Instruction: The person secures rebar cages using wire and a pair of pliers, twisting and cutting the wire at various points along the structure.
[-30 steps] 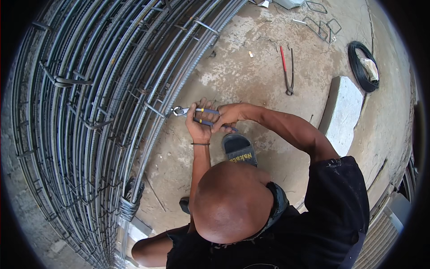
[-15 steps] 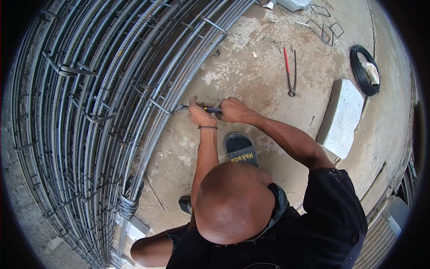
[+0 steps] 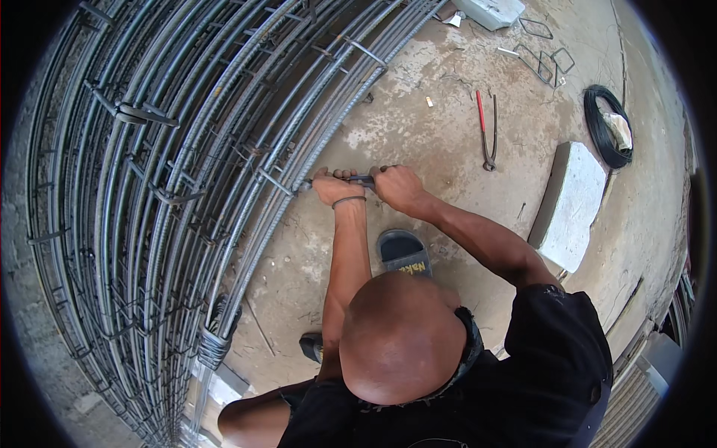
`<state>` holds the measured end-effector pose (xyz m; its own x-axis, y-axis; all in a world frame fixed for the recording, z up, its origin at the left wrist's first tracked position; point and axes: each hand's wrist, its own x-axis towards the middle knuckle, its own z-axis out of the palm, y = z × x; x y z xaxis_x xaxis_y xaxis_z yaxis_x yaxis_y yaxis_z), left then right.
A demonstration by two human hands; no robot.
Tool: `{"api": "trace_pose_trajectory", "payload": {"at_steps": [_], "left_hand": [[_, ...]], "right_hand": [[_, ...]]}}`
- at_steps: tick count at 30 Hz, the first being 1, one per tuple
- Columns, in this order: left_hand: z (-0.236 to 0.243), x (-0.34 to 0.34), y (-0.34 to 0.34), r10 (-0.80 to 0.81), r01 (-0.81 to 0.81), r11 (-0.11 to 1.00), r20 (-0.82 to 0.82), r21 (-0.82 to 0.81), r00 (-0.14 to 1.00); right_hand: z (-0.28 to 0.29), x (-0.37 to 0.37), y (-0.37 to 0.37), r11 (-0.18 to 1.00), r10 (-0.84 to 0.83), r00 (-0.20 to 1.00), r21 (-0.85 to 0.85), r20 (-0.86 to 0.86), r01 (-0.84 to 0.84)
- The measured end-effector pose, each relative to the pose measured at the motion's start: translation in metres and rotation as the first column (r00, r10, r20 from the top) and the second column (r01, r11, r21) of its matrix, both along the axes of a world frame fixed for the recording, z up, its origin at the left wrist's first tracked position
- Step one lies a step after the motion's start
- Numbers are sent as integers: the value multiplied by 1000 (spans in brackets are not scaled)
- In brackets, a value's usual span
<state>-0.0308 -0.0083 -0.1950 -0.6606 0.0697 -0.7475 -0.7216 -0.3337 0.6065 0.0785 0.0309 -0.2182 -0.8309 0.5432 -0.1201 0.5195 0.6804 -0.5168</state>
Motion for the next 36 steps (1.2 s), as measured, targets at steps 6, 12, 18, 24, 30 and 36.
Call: {"api": "trace_pose_trajectory", "payload": {"at_steps": [6, 12, 18, 24, 30, 36], "left_hand": [[3, 14, -46, -324, 333, 928, -81, 165, 943], [-4, -15, -9, -47, 39, 997, 121, 62, 992], [6, 21, -22, -179, 174, 982, -73, -78, 981], [-11, -5, -62, -453, 429, 843, -1, 325, 891], [-20, -6, -61, -505, 545, 795, -206, 267, 838], [-21, -2, -44, -430, 471, 796, -193, 381, 882]], "right_hand": [[4, 10, 18, -53, 255, 947, -975, 195, 215], [12, 9, 0, 967, -15, 993, -253, -121, -16], [1, 14, 21, 493, 191, 952, -862, 240, 118], [-2, 13, 3, 171, 232, 971, -985, 54, 14], [11, 24, 20, 519, -52, 991, -852, -120, -76], [1, 19, 26, 693, -12, 984, -711, -177, -120]]}}
